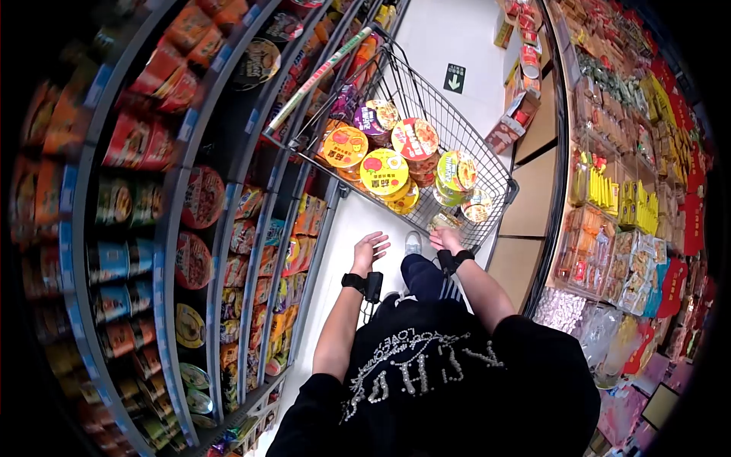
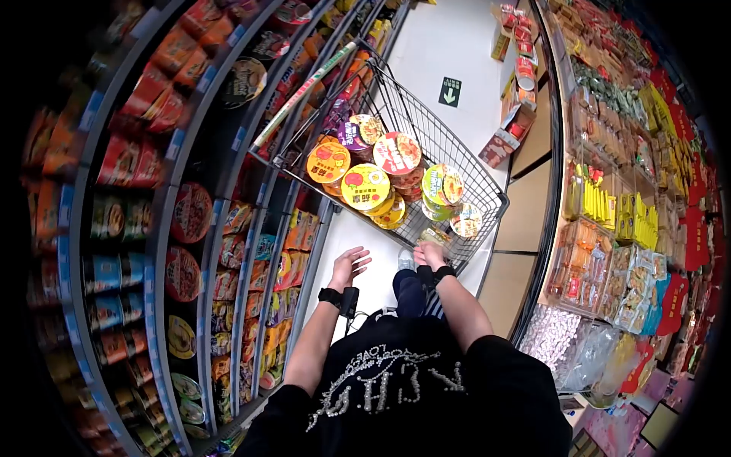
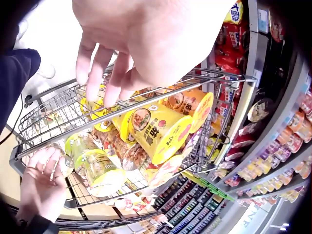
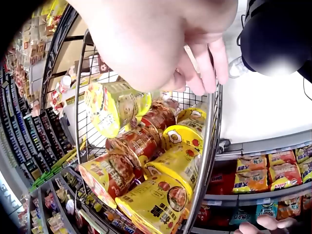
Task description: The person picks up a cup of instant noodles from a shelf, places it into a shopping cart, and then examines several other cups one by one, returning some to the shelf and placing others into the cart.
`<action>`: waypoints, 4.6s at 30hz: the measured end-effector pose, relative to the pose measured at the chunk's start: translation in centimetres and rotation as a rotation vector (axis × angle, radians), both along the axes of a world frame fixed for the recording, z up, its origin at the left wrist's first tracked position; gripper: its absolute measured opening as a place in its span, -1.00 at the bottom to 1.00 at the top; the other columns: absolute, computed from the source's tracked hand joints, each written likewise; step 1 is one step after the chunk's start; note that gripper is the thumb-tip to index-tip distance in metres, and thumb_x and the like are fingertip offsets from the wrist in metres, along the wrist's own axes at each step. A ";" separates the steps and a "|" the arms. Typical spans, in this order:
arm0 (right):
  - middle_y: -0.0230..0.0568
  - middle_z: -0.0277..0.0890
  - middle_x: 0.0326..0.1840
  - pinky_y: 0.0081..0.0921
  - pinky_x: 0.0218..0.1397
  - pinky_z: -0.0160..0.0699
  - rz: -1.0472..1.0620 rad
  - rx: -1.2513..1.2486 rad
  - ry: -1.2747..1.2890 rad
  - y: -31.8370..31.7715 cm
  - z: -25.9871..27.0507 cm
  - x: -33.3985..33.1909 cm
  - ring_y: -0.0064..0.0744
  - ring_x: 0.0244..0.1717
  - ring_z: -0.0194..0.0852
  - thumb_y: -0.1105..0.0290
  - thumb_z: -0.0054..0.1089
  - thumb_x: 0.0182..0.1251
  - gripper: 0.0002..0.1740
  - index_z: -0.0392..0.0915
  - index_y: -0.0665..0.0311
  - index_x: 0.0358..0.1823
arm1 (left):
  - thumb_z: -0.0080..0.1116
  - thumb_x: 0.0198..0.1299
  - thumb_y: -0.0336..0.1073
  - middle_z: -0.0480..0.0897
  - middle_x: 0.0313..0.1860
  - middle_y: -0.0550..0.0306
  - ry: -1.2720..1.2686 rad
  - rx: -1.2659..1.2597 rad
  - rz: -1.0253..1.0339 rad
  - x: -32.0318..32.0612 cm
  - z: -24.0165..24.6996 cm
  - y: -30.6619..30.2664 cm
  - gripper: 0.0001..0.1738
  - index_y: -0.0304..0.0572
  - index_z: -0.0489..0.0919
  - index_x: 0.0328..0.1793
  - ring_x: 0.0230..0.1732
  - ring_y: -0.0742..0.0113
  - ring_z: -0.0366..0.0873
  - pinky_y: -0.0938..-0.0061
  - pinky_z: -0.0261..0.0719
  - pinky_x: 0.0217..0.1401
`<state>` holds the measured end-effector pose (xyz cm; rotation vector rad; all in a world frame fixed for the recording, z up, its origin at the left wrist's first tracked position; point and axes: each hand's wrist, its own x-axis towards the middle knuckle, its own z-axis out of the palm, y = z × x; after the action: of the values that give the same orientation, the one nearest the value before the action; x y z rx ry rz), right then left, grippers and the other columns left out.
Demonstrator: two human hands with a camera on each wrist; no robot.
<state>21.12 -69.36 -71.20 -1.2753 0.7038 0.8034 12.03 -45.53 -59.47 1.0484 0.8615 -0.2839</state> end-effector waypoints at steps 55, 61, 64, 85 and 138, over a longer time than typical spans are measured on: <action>-0.41 0.39 0.11 -0.22 0.02 0.38 0.694 0.584 -0.220 27.2 18.4 -23.4 -0.37 0.05 0.40 -0.11 -0.17 0.36 -0.52 0.31 -0.02 0.16 | -0.07 0.32 -0.07 0.39 0.23 0.33 -0.539 -0.013 0.678 -30.4 7.4 13.9 -0.46 0.18 0.21 0.42 0.20 0.39 0.34 0.11 0.34 0.11; -0.15 0.28 0.27 -0.12 0.27 0.27 0.872 0.867 -0.092 30.9 23.9 -31.4 -0.19 0.27 0.27 -0.19 -0.29 0.36 -0.31 0.19 0.15 0.31 | -0.08 0.32 -0.08 0.47 0.13 0.31 -0.623 -0.049 0.820 -38.3 7.9 15.2 -0.54 0.10 0.32 0.33 0.14 0.41 0.38 0.11 0.31 0.16; -0.17 0.30 0.25 -0.11 0.23 0.33 0.888 0.880 -0.127 31.8 25.7 -33.7 -0.20 0.24 0.30 -0.21 -0.32 0.35 -0.31 0.20 0.13 0.29 | -0.07 0.32 -0.11 0.49 0.09 0.24 -0.776 -0.116 0.850 -40.0 8.5 15.8 -0.56 0.01 0.36 0.29 0.06 0.41 0.44 0.39 0.47 0.05; -0.36 0.29 0.23 -0.43 0.17 0.35 0.854 0.922 -0.898 42.5 44.6 -38.8 -0.49 0.24 0.25 0.11 -0.11 0.43 -0.48 0.20 0.23 0.30 | 0.22 0.15 -0.31 0.48 0.11 0.19 -1.061 0.445 0.621 -45.2 32.1 26.8 -0.40 -0.14 0.29 0.31 0.11 0.38 0.43 0.42 0.45 0.11; -0.03 0.50 -0.06 -0.35 0.05 0.41 0.683 -0.062 -1.274 28.5 19.0 -29.7 -0.09 0.00 0.45 0.57 -0.09 0.12 -0.66 0.44 0.31 -0.03 | -0.05 0.16 -0.43 0.58 -0.51 0.15 -0.330 0.631 0.252 -34.9 2.0 19.3 -0.85 -0.26 0.53 -0.20 -0.55 0.45 0.50 0.57 0.43 -0.55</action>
<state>-8.62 -40.83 -52.24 -1.7675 -0.7671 0.3273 -22.86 -26.22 -57.44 1.4983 0.7843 0.3940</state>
